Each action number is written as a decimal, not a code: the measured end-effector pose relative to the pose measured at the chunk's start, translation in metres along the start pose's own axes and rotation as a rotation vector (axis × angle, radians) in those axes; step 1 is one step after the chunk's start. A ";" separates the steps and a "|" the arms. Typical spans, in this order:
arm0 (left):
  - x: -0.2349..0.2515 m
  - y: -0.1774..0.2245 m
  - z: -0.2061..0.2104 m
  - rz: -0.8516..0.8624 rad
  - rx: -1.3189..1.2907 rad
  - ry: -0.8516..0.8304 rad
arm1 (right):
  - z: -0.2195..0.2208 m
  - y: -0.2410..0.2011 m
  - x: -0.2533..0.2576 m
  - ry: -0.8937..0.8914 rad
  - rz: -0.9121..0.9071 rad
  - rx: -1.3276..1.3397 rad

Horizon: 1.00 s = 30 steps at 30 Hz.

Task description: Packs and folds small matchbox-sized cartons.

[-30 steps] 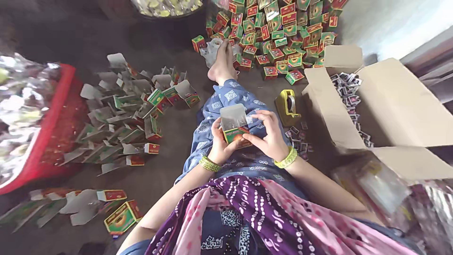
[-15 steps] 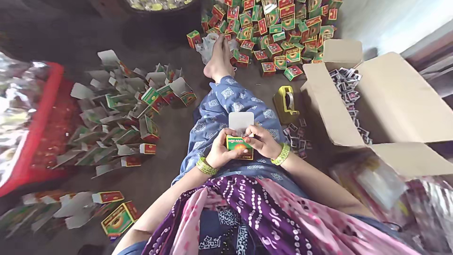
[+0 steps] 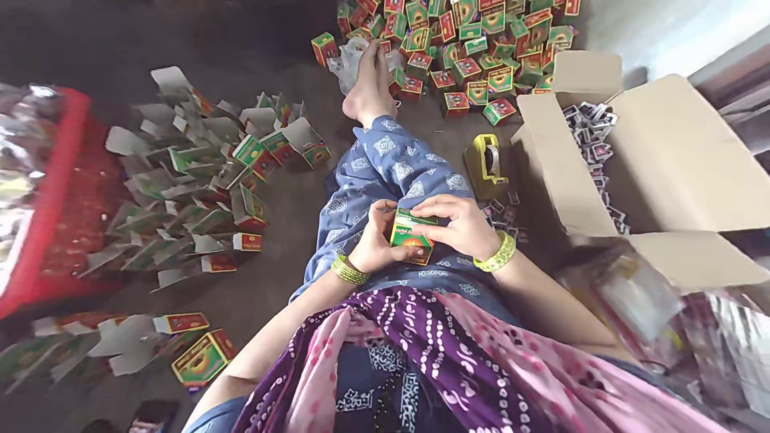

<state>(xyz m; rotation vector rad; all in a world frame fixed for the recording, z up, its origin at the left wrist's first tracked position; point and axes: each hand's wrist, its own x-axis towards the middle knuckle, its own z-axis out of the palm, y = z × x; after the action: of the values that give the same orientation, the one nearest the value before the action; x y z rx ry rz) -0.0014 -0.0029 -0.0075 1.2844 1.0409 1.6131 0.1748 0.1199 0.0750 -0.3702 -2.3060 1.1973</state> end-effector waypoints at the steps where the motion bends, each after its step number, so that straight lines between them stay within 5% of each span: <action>1: 0.000 0.000 0.000 0.006 0.004 -0.011 | -0.001 -0.002 0.000 0.006 -0.007 -0.016; 14: -0.002 -0.003 -0.001 -0.011 0.038 -0.013 | -0.006 -0.001 -0.006 -0.137 -0.133 -0.189; 22: -0.003 -0.005 0.002 -0.022 0.010 0.069 | 0.009 0.008 -0.023 -0.023 -0.269 -0.374; 26: -0.001 0.000 0.002 -0.050 0.039 0.053 | -0.018 0.032 -0.022 0.115 -0.011 -0.175; 30: 0.000 0.003 -0.001 -0.072 0.011 0.151 | -0.076 0.101 -0.029 0.539 0.468 -0.405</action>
<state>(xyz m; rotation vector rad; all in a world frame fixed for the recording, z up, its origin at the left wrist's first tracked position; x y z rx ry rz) -0.0026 -0.0034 -0.0051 1.1329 1.1763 1.6715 0.2413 0.2165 0.0194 -1.2663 -2.0082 0.6796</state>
